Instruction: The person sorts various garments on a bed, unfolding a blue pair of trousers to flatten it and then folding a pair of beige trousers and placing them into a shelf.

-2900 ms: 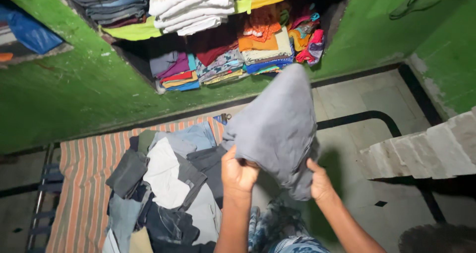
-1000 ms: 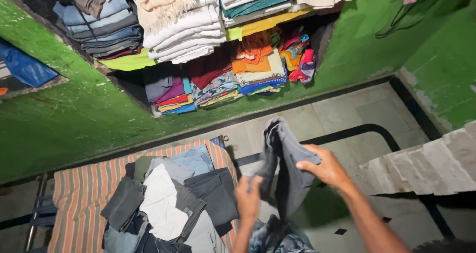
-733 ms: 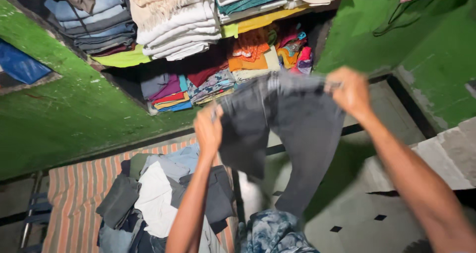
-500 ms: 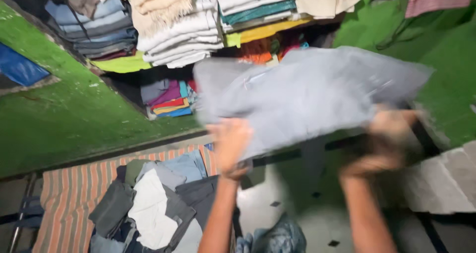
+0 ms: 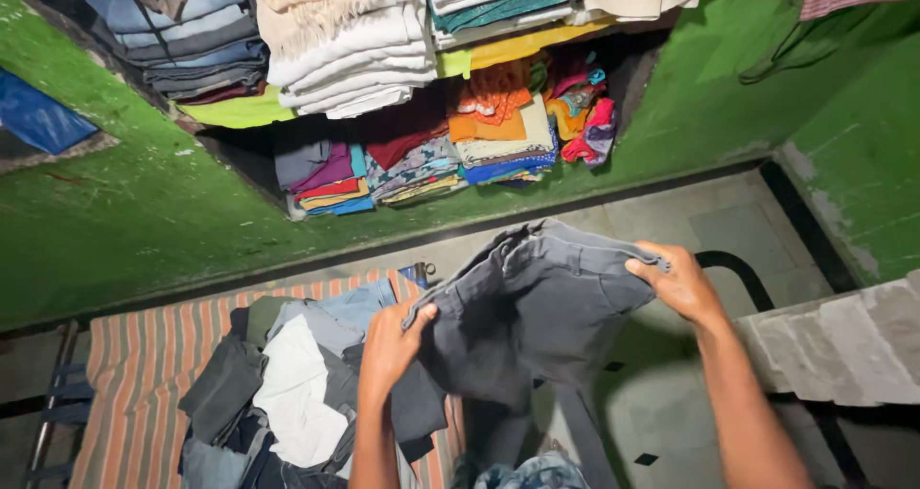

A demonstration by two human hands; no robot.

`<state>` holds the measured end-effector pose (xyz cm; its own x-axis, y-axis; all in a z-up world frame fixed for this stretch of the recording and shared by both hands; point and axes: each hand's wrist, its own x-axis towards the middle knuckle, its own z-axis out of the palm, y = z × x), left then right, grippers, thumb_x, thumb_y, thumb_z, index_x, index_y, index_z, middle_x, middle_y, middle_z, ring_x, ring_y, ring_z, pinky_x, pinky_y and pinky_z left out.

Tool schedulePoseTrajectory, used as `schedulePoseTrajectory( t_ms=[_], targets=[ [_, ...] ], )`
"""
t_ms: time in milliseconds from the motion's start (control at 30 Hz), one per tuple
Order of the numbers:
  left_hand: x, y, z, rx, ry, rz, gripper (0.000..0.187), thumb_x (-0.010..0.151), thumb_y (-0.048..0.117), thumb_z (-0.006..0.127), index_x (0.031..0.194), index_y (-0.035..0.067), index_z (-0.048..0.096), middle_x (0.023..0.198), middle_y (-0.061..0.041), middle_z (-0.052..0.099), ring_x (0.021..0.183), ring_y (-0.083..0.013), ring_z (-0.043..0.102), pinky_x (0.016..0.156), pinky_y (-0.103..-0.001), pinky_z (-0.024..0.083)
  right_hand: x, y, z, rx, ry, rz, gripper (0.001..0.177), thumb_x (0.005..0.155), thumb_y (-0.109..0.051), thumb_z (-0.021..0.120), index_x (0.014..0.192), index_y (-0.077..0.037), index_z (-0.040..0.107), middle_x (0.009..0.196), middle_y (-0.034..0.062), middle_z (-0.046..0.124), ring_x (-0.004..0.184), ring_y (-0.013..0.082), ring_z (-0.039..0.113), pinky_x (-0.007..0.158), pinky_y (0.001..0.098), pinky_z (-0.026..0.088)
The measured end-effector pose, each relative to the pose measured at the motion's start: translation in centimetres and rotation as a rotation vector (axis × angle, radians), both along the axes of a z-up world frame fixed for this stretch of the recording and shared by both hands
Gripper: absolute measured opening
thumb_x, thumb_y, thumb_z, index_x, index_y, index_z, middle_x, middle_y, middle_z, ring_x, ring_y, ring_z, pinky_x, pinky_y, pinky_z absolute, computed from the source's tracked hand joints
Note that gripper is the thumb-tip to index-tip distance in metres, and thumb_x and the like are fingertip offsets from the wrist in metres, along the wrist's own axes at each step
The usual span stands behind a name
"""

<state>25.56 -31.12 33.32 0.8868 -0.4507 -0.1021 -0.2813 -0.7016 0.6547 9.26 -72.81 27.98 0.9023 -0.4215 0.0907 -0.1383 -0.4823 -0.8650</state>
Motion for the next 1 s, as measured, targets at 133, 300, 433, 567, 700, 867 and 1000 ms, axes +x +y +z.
schedulePoseTrajectory(
  t_ms=[133,300,433,567,700,867,1000],
  targets=[
    [-4.4,-1.8,-1.3,-0.249,-0.212,0.059,0.033,0.093,0.035,0.064,0.101,0.004,0.074,0.083,-0.027,0.067,0.081,-0.0487,0.063,0.064,-0.049,0.049,-0.2,5.0,1.3,0.293,-0.065,-0.11,0.027,0.092,-0.021,0.074,0.106,0.003,0.072,0.08,-0.0016,0.062,0.071,0.0109,0.051,0.063,0.03,0.043],
    [-8.7,-5.1,-3.4,-0.464,-0.045,0.259,0.034,0.093,0.035,0.065,0.101,0.003,0.074,0.079,-0.026,0.068,0.075,-0.0439,0.07,0.063,-0.045,0.053,-1.3,12.2,3.3,0.077,-0.069,-0.071,0.03,0.091,-0.022,0.071,0.112,0.0,0.073,0.079,0.0012,0.071,0.075,0.0086,0.06,0.069,0.0296,0.053],
    [-12.6,-7.8,-3.3,-0.419,0.061,0.293,0.032,0.093,0.032,0.065,0.105,0.005,0.076,0.077,-0.027,0.069,0.071,-0.0409,0.073,0.065,-0.044,0.054,-2.2,17.9,4.5,0.002,-0.191,-0.004,0.03,0.092,-0.021,0.072,0.112,0.002,0.07,0.094,0.0085,0.075,0.086,0.0139,0.07,0.076,0.0314,0.055],
    [-14.6,-8.4,-2.3,-0.568,-0.076,0.219,0.028,0.097,0.02,0.063,0.117,0.004,0.074,0.092,-0.026,0.074,0.087,-0.0394,0.075,0.071,-0.042,0.057,-3.4,20.5,5.2,0.034,-0.165,-0.069,0.029,0.094,-0.016,0.066,0.115,0.002,0.07,0.092,0.0142,0.071,0.079,0.0204,0.07,0.072,0.0319,0.055],
    [-14.8,-8.2,-1.3,-0.64,-0.108,0.201,0.033,0.099,0.015,0.062,0.128,-0.001,0.069,0.112,-0.025,0.076,0.102,-0.0363,0.077,0.084,-0.04,0.058,-4.0,21.2,4.6,0.043,-0.198,-0.044,0.029,0.096,-0.015,0.064,0.117,0.005,0.069,0.093,0.0124,0.071,0.08,0.0169,0.069,0.071,0.0289,0.055],
    [-14.4,-6.8,0.5,-0.73,-0.234,-0.078,0.075,0.079,0.02,0.078,0.141,-0.011,0.05,0.123,-0.03,0.067,0.113,-0.0398,0.069,0.089,-0.042,0.055,-4.6,21.3,2.8,0.317,-0.153,-0.056,0.036,0.103,-0.017,0.06,0.129,0.006,0.067,0.093,0.0106,0.064,0.08,0.0111,0.055,0.069,0.0268,0.049],
    [-14.0,-6.9,0.4,-0.665,-0.28,-0.003,0.073,0.075,-0.001,0.073,0.144,-0.006,0.05,0.117,-0.024,0.071,0.103,-0.0362,0.068,0.088,-0.04,0.054,-4.4,21.3,4.2,0.698,-0.199,0.158,0.046,0.096,-0.019,0.063,0.137,0.002,0.058,0.11,0.007,0.072,0.093,0.0093,0.065,0.082,0.0243,0.055]
  ],
)
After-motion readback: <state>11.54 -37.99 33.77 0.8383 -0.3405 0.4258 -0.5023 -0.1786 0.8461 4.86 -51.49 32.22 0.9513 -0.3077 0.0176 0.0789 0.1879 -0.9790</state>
